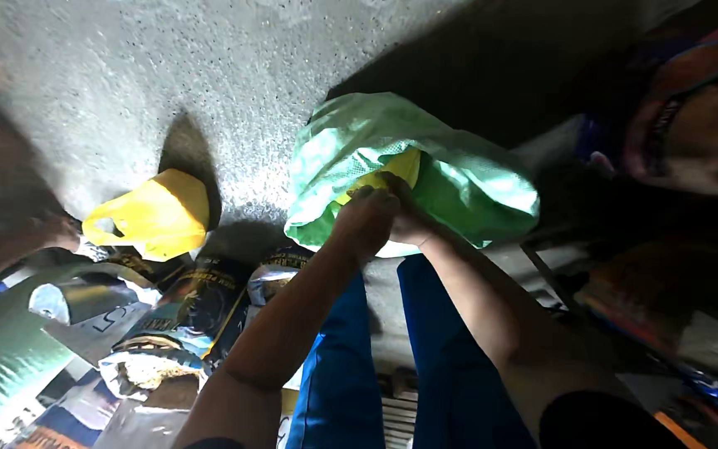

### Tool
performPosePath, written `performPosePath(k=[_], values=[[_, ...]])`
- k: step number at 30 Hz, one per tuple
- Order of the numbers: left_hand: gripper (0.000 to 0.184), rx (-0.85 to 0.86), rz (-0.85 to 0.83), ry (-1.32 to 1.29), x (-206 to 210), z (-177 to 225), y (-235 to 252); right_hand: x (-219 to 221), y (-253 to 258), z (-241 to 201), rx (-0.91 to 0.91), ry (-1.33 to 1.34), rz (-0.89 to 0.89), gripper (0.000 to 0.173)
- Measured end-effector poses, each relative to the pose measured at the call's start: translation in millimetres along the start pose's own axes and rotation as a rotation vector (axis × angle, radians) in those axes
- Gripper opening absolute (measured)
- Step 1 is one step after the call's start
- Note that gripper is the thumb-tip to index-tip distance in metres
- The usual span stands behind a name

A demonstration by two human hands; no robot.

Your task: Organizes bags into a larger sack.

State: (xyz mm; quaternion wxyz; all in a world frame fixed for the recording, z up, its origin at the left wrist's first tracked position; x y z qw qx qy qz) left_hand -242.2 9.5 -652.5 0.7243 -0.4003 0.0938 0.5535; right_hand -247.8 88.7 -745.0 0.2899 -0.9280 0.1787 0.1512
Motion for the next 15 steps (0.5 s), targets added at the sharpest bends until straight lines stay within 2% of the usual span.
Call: performPosePath(k=[1,2,4,6,8,11,13,15], values=[[0.015,0.034,-0.010,0.020,0.8,2.4,8.7,2.1,-0.6,2.7,0.018,-0.030,-0.010,0.065],[0.016,0.051,0.010,0.022,-0.2,2.5,15.5,-1.4,-1.5,2.0,0.087,-0.008,-0.001,0.046],[0.027,-0.015,0.101,-0.035,-7.1,-10.3,26.3,-17.9,7.0,-3.7,0.134,0.012,0.050,0.026],[0.034,-0.153,0.102,-0.176,-5.5,-32.8,31.1,-29.6,16.5,-8.2,0.108,0.081,0.070,0.028],[0.031,-0.251,0.107,-0.396,0.5,-54.8,30.0,-31.6,24.0,-5.1,0.078,0.177,0.066,0.035],[0.021,-0.356,0.168,-0.687,7.4,-78.9,26.3,-27.3,28.0,9.7,0.125,0.336,0.015,0.035],[0.016,-0.360,0.217,-0.735,10.5,-84.7,23.0,-22.4,26.9,18.3,0.240,0.461,-0.049,0.036],[0.013,-0.322,0.320,-0.632,5.1,-80.5,18.9,-23.1,29.6,17.8,0.308,0.539,-0.112,0.038]])
Point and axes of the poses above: each hand's wrist, its own y-axis towards the middle knuckle, its own x-axis out of the palm, z = x × y, the point moved 9 cm from there along y, towards the middle knuckle, and after that the axes turned 1 degree about -y, right-handed, at the moved point
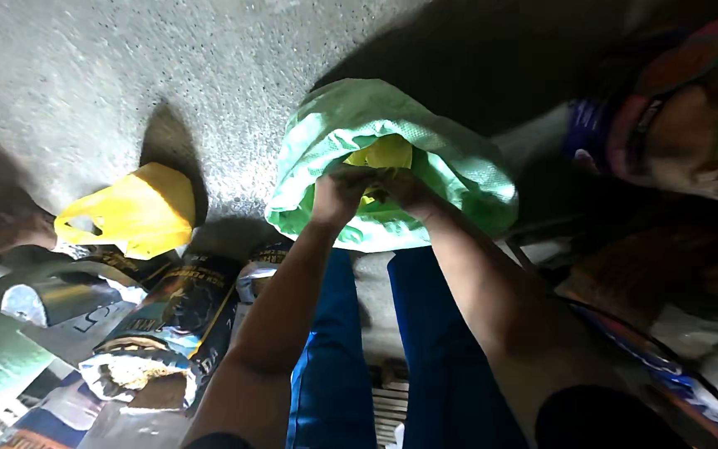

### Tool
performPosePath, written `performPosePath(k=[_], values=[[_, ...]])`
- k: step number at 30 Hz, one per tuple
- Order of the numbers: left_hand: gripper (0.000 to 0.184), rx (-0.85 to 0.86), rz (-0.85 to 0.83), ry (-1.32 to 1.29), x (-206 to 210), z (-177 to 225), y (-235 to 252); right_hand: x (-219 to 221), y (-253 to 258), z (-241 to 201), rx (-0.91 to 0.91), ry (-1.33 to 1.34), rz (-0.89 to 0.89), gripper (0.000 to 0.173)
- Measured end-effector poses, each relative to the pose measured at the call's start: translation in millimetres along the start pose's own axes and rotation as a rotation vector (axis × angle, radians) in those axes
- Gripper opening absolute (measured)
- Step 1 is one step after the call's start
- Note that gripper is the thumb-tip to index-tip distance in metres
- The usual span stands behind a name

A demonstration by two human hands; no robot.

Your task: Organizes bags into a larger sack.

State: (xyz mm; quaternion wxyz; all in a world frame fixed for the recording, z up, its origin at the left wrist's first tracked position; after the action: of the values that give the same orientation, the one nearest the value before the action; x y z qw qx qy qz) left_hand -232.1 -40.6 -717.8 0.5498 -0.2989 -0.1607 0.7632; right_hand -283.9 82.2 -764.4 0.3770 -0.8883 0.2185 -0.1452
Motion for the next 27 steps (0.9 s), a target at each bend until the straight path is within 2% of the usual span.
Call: performPosePath(k=[3,4,5,7,9,11,13,15,17,19,21,24,25,27], values=[[0.013,0.248,0.160,0.200,2.5,18.7,-27.9,-5.0,-0.2,-11.0,0.026,-0.017,-0.043,0.025],[0.011,0.357,0.183,0.214,6.4,21.4,-40.2,-7.2,-1.2,-17.9,-0.016,-0.092,-0.047,0.020],[0.011,0.396,0.181,0.176,9.1,17.2,-49.0,-7.5,-2.9,-25.5,-0.099,-0.216,-0.033,0.016],[0.015,0.228,0.165,0.036,5.6,-7.4,-51.0,1.7,-11.9,-45.3,-0.342,-0.542,0.033,0.015],[0.027,0.039,0.113,-0.097,1.2,-28.6,-38.3,19.5,-25.7,-62.1,-0.537,-0.839,0.109,0.014],[0.041,-0.002,0.000,-0.159,6.3,-33.1,-16.5,33.1,-37.5,-68.1,-0.778,-1.054,0.248,0.013],[0.046,-0.104,-0.175,-0.086,15.4,-26.0,4.3,40.8,-45.6,-67.8,-1.018,-1.138,0.385,0.015],[0.039,-0.267,-0.336,0.005,22.2,-23.6,19.2,41.2,-46.8,-65.3,-1.118,-1.108,0.436,0.017],[0.037,-0.329,-0.486,0.106,26.9,-19.9,27.3,35.4,-47.2,-62.2,-1.059,-1.033,0.466,0.015],[0.037,-0.317,-0.470,0.193,24.1,-9.7,29.6,21.4,-47.1,-52.9,-0.846,-0.923,0.567,0.011],[0.038,-0.319,-0.230,0.246,15.1,-9.7,28.3,1.3,-43.5,-38.3,-0.502,-0.790,0.679,0.013],[0.030,-0.419,0.195,0.370,-12.1,-33.3,30.5,-19.9,-35.0,-3.2,-0.146,-0.610,0.693,0.014],[0.031,-0.476,0.266,0.429,-19.8,-44.3,33.8,-24.5,-29.8,12.8,-0.014,-0.588,0.643,0.016],[0.046,-0.670,0.204,0.571,-22.8,-62.3,42.6,-34.2,-17.5,42.8,0.275,-0.558,0.489,0.024]])
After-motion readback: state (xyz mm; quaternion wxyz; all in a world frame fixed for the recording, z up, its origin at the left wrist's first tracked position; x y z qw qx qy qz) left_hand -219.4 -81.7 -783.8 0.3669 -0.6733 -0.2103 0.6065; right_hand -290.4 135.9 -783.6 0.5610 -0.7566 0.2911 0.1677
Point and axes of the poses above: each hand's wrist, its own y-axis towards the middle knuckle, its own x-axis out of the palm, z = x × y, the point moved 9 cm from there along y, towards the middle knuckle, and after that the axes turned 1 degree about -y, right-handed, at the moved point
